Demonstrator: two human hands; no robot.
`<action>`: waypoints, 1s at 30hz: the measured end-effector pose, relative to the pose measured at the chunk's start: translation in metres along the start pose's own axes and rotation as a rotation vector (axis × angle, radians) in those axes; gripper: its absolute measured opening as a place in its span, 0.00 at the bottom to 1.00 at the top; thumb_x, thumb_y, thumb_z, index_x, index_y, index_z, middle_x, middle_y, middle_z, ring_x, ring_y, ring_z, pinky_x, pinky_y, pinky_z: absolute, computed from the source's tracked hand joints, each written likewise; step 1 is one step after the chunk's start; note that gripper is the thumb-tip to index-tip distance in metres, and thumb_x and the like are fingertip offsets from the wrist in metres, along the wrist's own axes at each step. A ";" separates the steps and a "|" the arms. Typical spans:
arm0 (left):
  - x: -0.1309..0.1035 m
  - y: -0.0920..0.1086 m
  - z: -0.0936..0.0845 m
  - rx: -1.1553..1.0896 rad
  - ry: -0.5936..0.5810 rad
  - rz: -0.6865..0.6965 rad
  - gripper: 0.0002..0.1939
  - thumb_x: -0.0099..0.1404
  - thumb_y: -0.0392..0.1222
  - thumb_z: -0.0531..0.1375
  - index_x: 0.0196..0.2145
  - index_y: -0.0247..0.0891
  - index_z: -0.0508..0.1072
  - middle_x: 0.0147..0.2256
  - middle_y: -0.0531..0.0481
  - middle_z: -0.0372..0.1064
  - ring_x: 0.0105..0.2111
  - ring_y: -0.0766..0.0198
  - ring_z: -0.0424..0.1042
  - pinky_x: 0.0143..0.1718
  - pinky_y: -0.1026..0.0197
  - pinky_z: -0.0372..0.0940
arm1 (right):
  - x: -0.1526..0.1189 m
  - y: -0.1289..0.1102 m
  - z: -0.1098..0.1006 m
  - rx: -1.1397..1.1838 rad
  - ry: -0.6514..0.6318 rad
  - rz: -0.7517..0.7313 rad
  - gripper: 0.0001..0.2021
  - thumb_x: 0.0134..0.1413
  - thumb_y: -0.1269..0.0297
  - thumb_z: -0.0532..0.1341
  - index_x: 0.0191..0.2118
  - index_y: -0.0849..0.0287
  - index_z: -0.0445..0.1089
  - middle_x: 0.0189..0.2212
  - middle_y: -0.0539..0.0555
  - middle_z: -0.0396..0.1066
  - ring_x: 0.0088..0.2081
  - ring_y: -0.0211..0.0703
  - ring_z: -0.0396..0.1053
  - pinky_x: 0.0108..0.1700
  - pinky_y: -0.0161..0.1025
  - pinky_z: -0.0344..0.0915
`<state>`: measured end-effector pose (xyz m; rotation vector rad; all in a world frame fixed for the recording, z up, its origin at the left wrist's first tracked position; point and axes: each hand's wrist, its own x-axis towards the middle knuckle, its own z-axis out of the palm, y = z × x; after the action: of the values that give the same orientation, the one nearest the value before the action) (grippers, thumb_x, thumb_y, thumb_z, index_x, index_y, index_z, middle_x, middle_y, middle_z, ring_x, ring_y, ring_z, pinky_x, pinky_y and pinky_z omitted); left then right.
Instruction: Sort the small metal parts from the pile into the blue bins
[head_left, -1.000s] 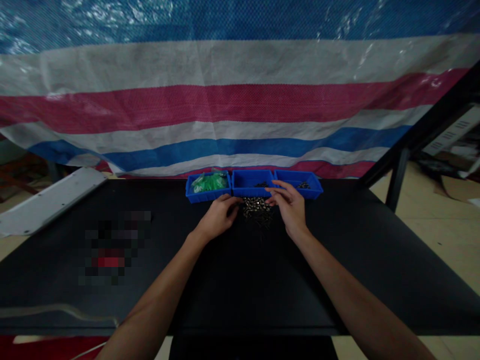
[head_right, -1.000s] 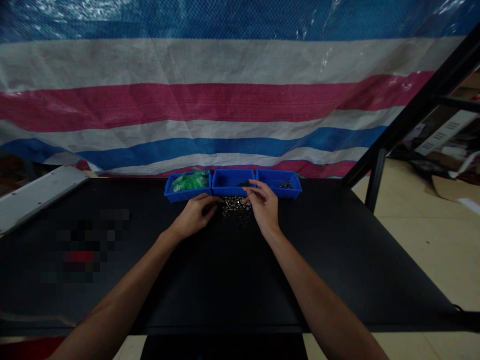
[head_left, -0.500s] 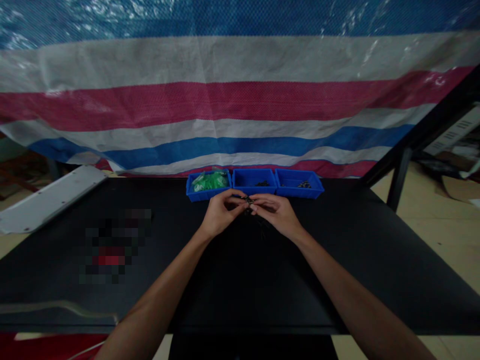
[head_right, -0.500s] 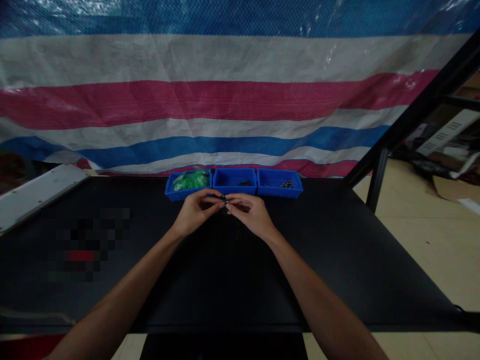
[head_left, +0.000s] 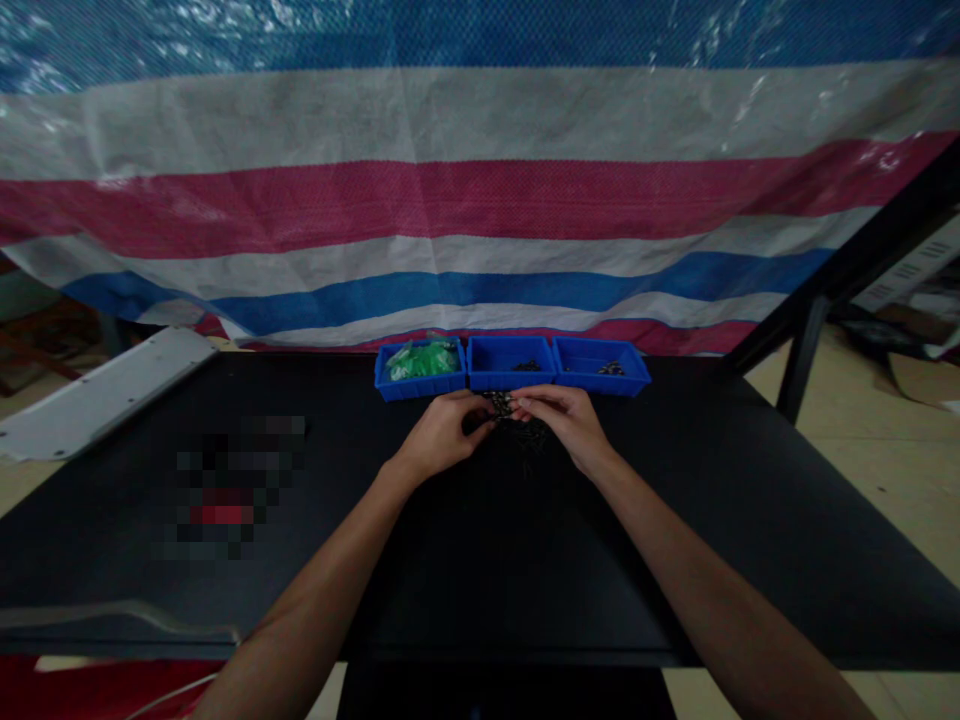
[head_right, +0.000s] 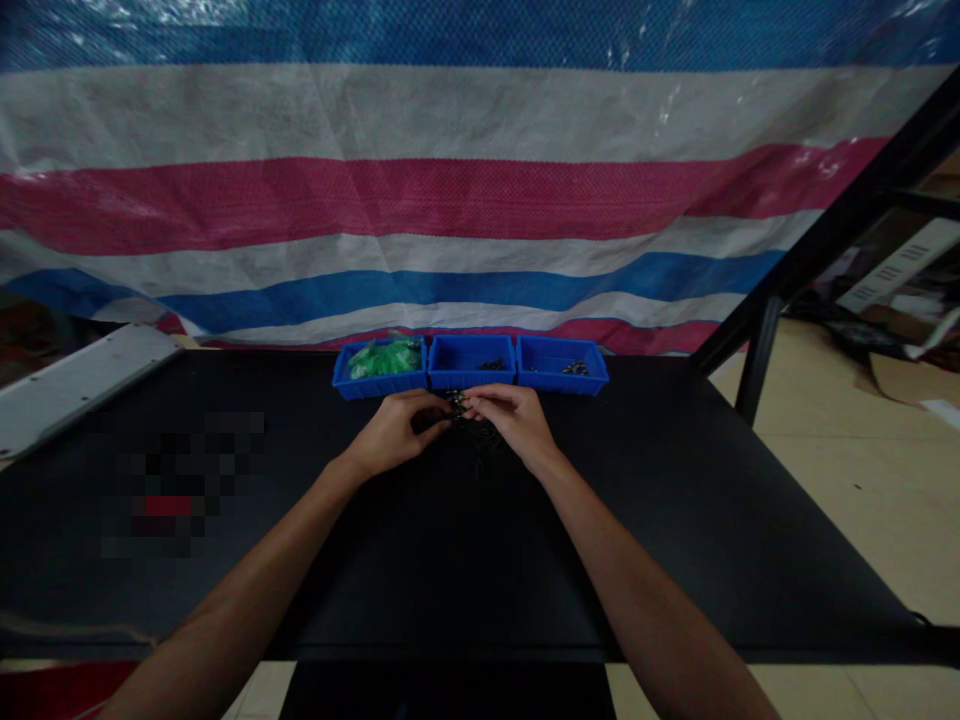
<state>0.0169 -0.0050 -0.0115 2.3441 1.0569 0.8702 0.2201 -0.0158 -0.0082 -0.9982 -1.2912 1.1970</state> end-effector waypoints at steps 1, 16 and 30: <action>-0.001 -0.002 0.000 0.037 -0.033 0.007 0.08 0.62 0.36 0.62 0.40 0.37 0.76 0.38 0.46 0.74 0.35 0.60 0.74 0.39 0.58 0.69 | 0.000 -0.001 -0.001 -0.004 0.024 -0.008 0.08 0.45 0.62 0.69 0.33 0.56 0.81 0.29 0.54 0.80 0.29 0.43 0.75 0.34 0.41 0.71; -0.002 -0.004 0.004 0.152 -0.057 -0.017 0.04 0.60 0.31 0.59 0.34 0.36 0.72 0.30 0.49 0.69 0.28 0.63 0.68 0.30 0.61 0.63 | 0.010 0.008 -0.018 -0.070 0.480 -0.120 0.26 0.45 0.67 0.63 0.55 0.56 0.72 0.56 0.59 0.70 0.39 0.48 0.77 0.39 0.47 0.74; -0.001 -0.004 0.004 0.153 -0.091 0.034 0.11 0.63 0.29 0.56 0.39 0.37 0.75 0.36 0.46 0.70 0.34 0.60 0.71 0.38 0.58 0.67 | 0.005 0.005 -0.012 -0.104 0.302 -0.129 0.16 0.48 0.66 0.62 0.46 0.56 0.75 0.43 0.57 0.77 0.28 0.40 0.74 0.31 0.40 0.69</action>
<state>0.0167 -0.0035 -0.0169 2.5090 1.0834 0.7101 0.2317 -0.0086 -0.0129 -1.1064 -1.1664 0.8515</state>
